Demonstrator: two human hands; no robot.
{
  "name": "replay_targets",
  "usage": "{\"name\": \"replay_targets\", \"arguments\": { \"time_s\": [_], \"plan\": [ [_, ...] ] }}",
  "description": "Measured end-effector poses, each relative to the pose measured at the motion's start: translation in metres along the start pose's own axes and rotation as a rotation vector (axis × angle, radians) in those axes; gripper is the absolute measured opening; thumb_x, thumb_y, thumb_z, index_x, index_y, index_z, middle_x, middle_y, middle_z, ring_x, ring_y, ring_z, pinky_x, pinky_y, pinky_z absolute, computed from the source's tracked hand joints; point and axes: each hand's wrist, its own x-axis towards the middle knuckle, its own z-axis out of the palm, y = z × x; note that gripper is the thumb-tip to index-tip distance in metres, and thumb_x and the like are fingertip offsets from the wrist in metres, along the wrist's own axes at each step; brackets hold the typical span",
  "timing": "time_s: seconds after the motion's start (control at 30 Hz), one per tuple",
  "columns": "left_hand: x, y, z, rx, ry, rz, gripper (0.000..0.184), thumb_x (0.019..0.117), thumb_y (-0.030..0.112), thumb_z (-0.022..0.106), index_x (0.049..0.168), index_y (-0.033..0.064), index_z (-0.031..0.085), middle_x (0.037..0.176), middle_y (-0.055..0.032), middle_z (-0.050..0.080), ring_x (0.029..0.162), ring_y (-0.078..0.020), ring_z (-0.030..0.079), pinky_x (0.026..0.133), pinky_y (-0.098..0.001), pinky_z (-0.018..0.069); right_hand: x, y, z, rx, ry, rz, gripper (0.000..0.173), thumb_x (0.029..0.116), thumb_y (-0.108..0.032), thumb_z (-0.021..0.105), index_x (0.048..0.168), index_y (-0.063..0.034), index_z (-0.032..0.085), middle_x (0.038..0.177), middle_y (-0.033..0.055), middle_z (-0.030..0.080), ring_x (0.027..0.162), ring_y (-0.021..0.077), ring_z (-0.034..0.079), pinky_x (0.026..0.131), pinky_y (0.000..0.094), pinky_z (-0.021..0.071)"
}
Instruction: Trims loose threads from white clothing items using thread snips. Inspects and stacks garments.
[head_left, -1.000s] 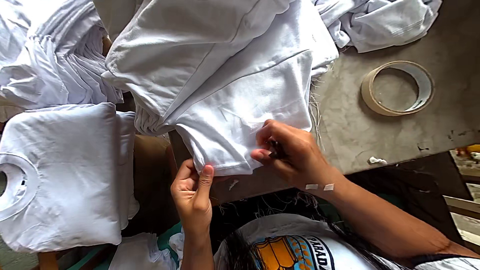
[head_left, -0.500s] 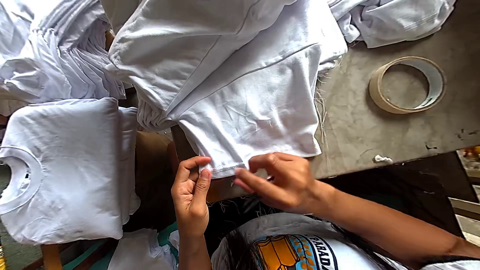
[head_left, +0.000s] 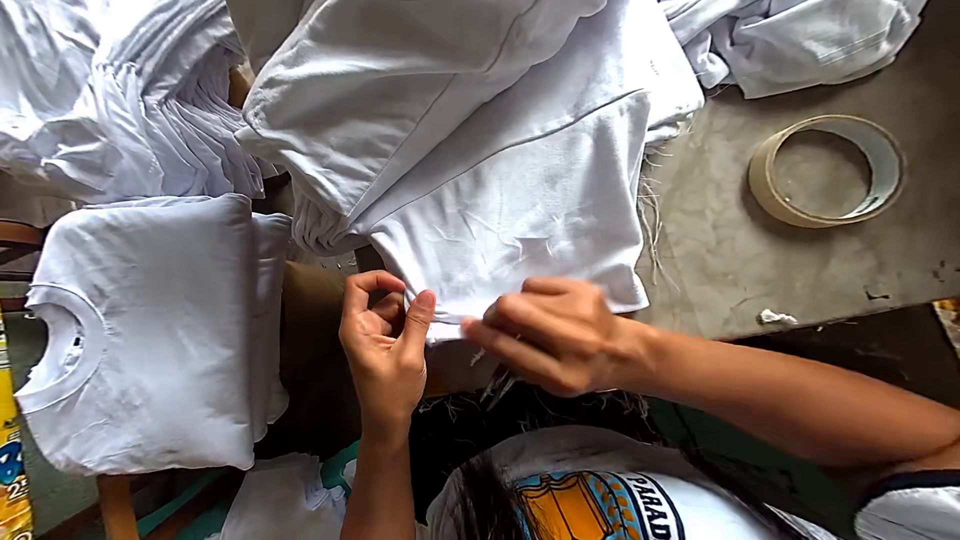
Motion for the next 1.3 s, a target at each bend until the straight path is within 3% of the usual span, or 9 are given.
{"name": "replay_targets", "arguments": {
  "time_s": [0.23,0.33,0.47,0.8,0.97,1.07,1.13,1.2,1.3],
  "plan": [
    [-0.005,-0.002,-0.001,-0.039,0.05,0.022,0.031,0.0889,-0.01,0.061,0.101,0.0166,0.051,0.072,0.0115,0.068,0.063,0.0025,0.066,0.062,-0.0153,0.0576,-0.004,-0.005,-0.003,0.098,-0.054,0.025,0.02,0.1056,-0.01,0.047,0.096,-0.0037,0.063,0.072,0.0088,0.057,0.052,0.018,0.045,0.048,0.03,0.0327],
    [-0.012,0.004,-0.01,-0.025,-0.034,-0.049,0.023,0.0981,0.0,0.055,0.114,0.0155,0.049,0.075,0.0133,0.071,0.068,0.0026,0.069,0.066,-0.016,0.0581,-0.013,0.0,-0.019,0.114,-0.019,0.272,0.028,0.1049,-0.031,0.055,0.108,-0.0072,0.069,0.085,0.0091,0.063,0.06,0.0159,0.054,0.05,0.0272,0.0393],
    [-0.027,0.004,-0.02,0.028,-0.082,-0.054,0.041,0.09,-0.002,0.066,0.124,0.0053,0.044,0.089,0.0064,0.074,0.078,-0.0023,0.072,0.07,-0.0195,0.0599,-0.022,0.009,-0.024,-0.017,-0.069,0.482,0.03,0.0985,-0.026,0.057,0.113,-0.003,0.071,0.089,0.0116,0.061,0.056,0.0157,0.051,0.043,0.0285,0.0344],
    [-0.036,-0.005,-0.02,-0.151,0.1,0.038,0.025,0.0914,-0.011,0.06,0.104,0.0104,0.058,0.086,0.0015,0.077,0.073,-0.0064,0.074,0.063,-0.0205,0.0618,-0.044,0.012,-0.034,-0.259,-0.236,0.679,0.043,0.0977,-0.028,0.057,0.135,-0.0106,0.068,0.099,0.0228,0.061,0.049,0.0319,0.053,0.038,0.0432,0.0337],
    [-0.036,-0.009,-0.022,-0.084,0.018,0.104,0.016,0.0958,-0.002,0.062,0.105,0.0088,0.07,0.096,0.0068,0.075,0.083,-0.0019,0.072,0.074,-0.0203,0.0612,-0.055,0.015,-0.041,-0.038,-0.123,0.489,0.046,0.0986,-0.047,0.061,0.122,-0.0085,0.07,0.101,0.0166,0.061,0.055,0.0184,0.05,0.043,0.0312,0.0341],
    [-0.033,-0.011,-0.022,0.221,-0.034,0.224,0.026,0.091,0.019,0.072,0.114,0.007,0.071,0.118,0.0031,0.063,0.108,-0.0014,0.062,0.091,-0.0196,0.0562,-0.043,0.008,-0.028,-0.025,-0.089,0.369,0.019,0.0966,-0.016,0.058,0.102,-0.0087,0.075,0.109,0.0184,0.067,0.048,0.0174,0.047,0.04,0.0312,0.0327],
    [-0.025,-0.011,-0.022,0.492,-0.064,0.372,0.037,0.089,0.034,0.073,0.12,0.0138,0.068,0.131,-0.0009,0.048,0.128,-0.0036,0.045,0.106,-0.0184,0.0406,-0.034,0.014,-0.026,0.001,-0.042,0.31,0.014,0.0892,-0.005,0.056,0.088,-0.0065,0.069,0.105,0.0169,0.07,0.048,0.0156,0.049,0.039,0.0299,0.0328],
    [-0.016,-0.013,-0.02,0.634,-0.073,0.516,0.034,0.0898,0.04,0.072,0.117,0.0193,0.066,0.13,-0.0014,0.045,0.132,-0.0064,0.038,0.111,-0.0222,0.0305,-0.026,0.02,-0.032,0.056,-0.034,0.292,0.007,0.0887,-0.006,0.055,0.089,-0.0064,0.062,0.098,0.0125,0.071,0.056,0.0152,0.058,0.042,0.0287,0.0379],
    [-0.008,-0.015,-0.021,0.573,-0.112,0.592,0.032,0.091,0.036,0.068,0.118,0.0194,0.063,0.128,0.0037,0.047,0.131,-0.0033,0.04,0.111,-0.0212,0.0324,-0.026,0.022,-0.029,0.103,-0.132,0.319,0.013,0.0902,-0.022,0.065,0.09,-0.0093,0.066,0.1,0.0105,0.068,0.051,0.0141,0.056,0.038,0.0292,0.0378]
  ]
}}
